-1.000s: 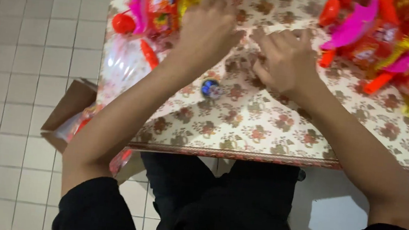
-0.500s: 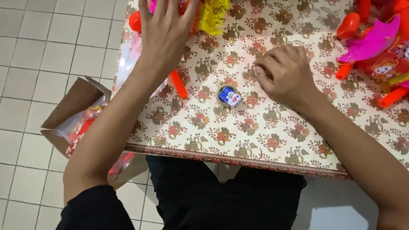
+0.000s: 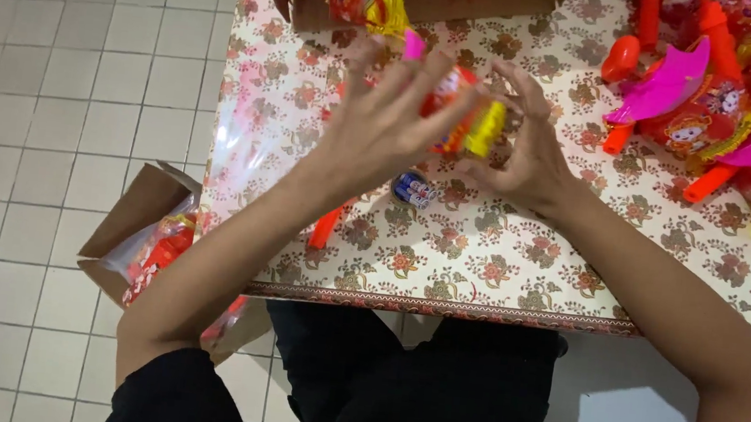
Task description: Assembling small plastic lanterns by gluing handles to the decorative bodies.
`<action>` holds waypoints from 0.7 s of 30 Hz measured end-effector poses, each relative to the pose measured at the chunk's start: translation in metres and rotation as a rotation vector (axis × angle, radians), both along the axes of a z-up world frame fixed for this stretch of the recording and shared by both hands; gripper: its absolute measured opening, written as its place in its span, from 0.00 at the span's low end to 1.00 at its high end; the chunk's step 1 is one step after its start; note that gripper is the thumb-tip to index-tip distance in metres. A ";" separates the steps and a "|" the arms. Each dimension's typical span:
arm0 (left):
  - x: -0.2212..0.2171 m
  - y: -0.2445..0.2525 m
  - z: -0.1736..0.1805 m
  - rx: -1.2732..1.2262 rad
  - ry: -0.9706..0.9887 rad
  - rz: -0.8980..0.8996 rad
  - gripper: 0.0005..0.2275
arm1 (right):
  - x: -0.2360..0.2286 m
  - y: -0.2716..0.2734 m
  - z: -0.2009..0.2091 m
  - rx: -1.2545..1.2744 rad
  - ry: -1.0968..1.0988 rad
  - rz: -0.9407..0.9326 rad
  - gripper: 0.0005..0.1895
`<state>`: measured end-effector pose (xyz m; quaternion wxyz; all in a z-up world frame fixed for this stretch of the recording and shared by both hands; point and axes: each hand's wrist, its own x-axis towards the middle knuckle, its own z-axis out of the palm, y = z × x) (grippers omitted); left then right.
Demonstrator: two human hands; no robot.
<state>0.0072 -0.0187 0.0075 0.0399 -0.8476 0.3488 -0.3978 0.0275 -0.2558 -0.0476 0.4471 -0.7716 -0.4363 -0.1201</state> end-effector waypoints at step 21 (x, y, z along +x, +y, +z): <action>0.007 0.021 -0.016 -0.110 1.079 0.394 0.29 | 0.008 -0.023 -0.022 0.628 0.274 -0.152 0.38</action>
